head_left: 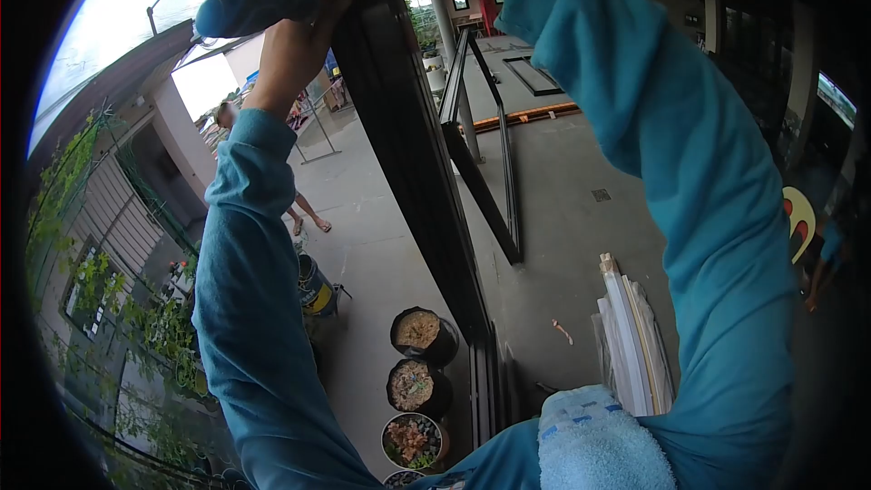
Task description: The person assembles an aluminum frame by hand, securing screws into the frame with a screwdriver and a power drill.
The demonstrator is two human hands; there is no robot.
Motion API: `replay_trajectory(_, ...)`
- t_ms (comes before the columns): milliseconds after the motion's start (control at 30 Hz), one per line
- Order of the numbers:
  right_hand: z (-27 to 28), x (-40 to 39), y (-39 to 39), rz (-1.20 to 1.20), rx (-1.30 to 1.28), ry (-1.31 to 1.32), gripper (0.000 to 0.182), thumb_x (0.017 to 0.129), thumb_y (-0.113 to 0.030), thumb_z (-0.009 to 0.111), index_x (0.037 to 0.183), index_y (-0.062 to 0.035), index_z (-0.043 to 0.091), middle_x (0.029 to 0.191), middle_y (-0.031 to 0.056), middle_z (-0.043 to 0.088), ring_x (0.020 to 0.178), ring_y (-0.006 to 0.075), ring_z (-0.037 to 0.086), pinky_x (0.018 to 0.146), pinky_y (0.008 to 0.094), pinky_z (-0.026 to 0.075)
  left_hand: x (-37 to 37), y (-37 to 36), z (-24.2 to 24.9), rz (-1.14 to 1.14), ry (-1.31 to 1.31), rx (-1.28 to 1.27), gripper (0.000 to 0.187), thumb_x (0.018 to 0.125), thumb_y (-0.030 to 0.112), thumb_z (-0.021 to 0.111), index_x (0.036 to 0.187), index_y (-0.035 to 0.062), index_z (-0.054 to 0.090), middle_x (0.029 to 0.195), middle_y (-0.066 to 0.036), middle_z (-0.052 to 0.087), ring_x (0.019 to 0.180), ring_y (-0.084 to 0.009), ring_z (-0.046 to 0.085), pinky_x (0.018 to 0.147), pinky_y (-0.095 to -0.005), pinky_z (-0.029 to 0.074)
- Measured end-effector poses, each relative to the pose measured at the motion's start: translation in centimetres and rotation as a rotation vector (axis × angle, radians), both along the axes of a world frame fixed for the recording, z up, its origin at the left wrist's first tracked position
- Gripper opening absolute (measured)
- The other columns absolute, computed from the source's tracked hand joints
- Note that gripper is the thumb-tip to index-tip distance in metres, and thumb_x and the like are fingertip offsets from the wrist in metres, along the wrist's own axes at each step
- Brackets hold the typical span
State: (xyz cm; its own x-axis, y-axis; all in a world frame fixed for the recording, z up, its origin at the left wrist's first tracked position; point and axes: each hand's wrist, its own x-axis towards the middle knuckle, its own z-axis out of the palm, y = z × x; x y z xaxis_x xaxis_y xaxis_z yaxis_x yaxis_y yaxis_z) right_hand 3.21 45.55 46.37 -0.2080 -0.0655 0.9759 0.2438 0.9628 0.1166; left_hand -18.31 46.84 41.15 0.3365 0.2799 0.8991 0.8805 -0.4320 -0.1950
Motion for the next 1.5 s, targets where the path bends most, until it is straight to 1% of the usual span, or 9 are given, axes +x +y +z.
replay_trajectory(67, -2.5, -1.1, 6.8, -0.329, -0.305, -0.299, 0.077, 0.071, -0.053, 0.068, 0.116, 0.0087, 0.057, 0.111, 0.0243, 0.062, 0.103, 0.0321, 0.063, 0.087, 0.0363, 0.05, 0.0, -0.2, 0.1, -0.001, 0.028, 0.01, 0.024, 0.095, 0.026, 0.054, 0.11, 0.0094, 0.062, 0.1, -0.014, 0.067, 0.091, -0.0318, 0.065, 0.076, -0.0368, 0.05)
replay_trajectory(433, -9.5, -3.2, 9.1, -0.131, -0.401, -0.025, 0.03, 0.07, -0.022, 0.068, 0.084, 0.0034, 0.062, 0.073, 0.0171, 0.065, 0.072, 0.0296, 0.067, 0.068, 0.0383, 0.053, 0.5, -0.1, -0.4, 0.004, 0.023, 0.012, 0.026, 0.097, 0.028, 0.05, 0.112, 0.01, 0.061, 0.098, -0.014, 0.067, 0.091, -0.0326, 0.065, 0.075, -0.037, 0.05)
replay_trajectory(633, -10.1, -2.9, 8.7, -0.191, -0.237, -0.098, 0.026, 0.074, -0.018, 0.065, 0.083, 0.0067, 0.062, 0.085, 0.0256, 0.063, 0.081, 0.0365, 0.065, 0.077, 0.0419, 0.054, 0.4, 0.1, 0.2, -0.004, 0.022, -0.003, 0.021, 0.096, 0.022, 0.053, 0.105, 0.0072, 0.064, 0.096, -0.014, 0.068, 0.089, -0.0314, 0.066, 0.073, -0.0354, 0.05)
replay_trajectory(900, -10.3, -2.9, 8.6, -0.17, -0.22, -0.056, 0.026, 0.08, -0.021, 0.062, 0.077, 0.0043, 0.056, 0.082, 0.0205, 0.058, 0.082, 0.0356, 0.061, 0.077, 0.0446, 0.049, -0.1, 0.1, -0.1, 0.04, 0.068, 0.031, 0.022, 0.096, 0.023, 0.052, 0.11, 0.0098, 0.062, 0.096, -0.011, 0.068, 0.087, -0.0282, 0.067, 0.072, -0.0346, 0.05)
replay_trajectory(1067, -9.8, -1.6, 7.9, -0.193, -0.226, -0.089, 0.034, 0.084, -0.026, 0.062, 0.105, 0.0015, 0.06, 0.098, 0.0202, 0.063, 0.096, 0.0333, 0.062, 0.083, 0.0394, 0.05, 0.4, 0.0, -0.3, 0.042, 0.034, 0.031, 0.021, 0.095, 0.022, 0.053, 0.108, 0.009, 0.063, 0.096, -0.012, 0.068, 0.087, -0.0299, 0.066, 0.073, -0.0354, 0.05)
replay_trajectory(1133, -8.2, -1.6, 6.4, 0.008, -0.083, 0.076, 0.039, 0.087, -0.026, 0.059, 0.117, -0.0003, 0.057, 0.103, 0.0186, 0.064, 0.098, 0.0303, 0.063, 0.084, 0.0363, 0.051, 0.6, -0.5, -0.4, 0.039, 0.048, 0.058, 0.021, 0.095, 0.022, 0.053, 0.107, 0.0087, 0.064, 0.096, -0.013, 0.068, 0.087, -0.0303, 0.066, 0.072, -0.0356, 0.05)
replay_trajectory(1300, 0.3, -4.4, -1.0, 0.402, 0.614, 0.279, 0.016, 0.08, -0.019, 0.063, 0.084, -0.0043, 0.068, 0.069, 0.0122, 0.067, 0.059, 0.0236, 0.066, 0.056, 0.0357, 0.055, -2.2, 0.5, 0.3, 0.376, 0.021, -0.098, 0.019, 0.094, 0.019, 0.054, 0.104, 0.0064, 0.065, 0.091, -0.017, 0.068, 0.084, -0.0325, 0.066, 0.071, -0.0384, 0.05)
replay_trajectory(1400, 0.7, 0.0, -7.7, 0.193, 0.435, -0.343, 0.031, 0.078, -0.025, 0.059, 0.096, -0.0012, 0.067, 0.096, 0.0202, 0.067, 0.091, 0.0324, 0.064, 0.079, 0.0419, 0.05, -0.9, -0.1, 0.8, 0.141, 0.056, -0.028, 0.016, 0.091, 0.013, 0.056, 0.1, 0.0039, 0.065, 0.09, -0.019, 0.068, 0.082, -0.0345, 0.066, 0.07, -0.0399, 0.05)
replay_trajectory(1500, -0.1, 1.5, -8.6, 0.07, 0.535, -0.428, 0.037, 0.08, -0.028, 0.057, 0.104, -0.0011, 0.065, 0.103, 0.0197, 0.066, 0.098, 0.0314, 0.063, 0.084, 0.0412, 0.049, -2.3, 1.1, 1.2, 0.072, 0.216, 0.075, 0.015, 0.088, 0.011, 0.058, 0.097, 0.0028, 0.066, 0.09, -0.019, 0.068, 0.082, -0.0337, 0.066, 0.071, -0.0396, 0.051)
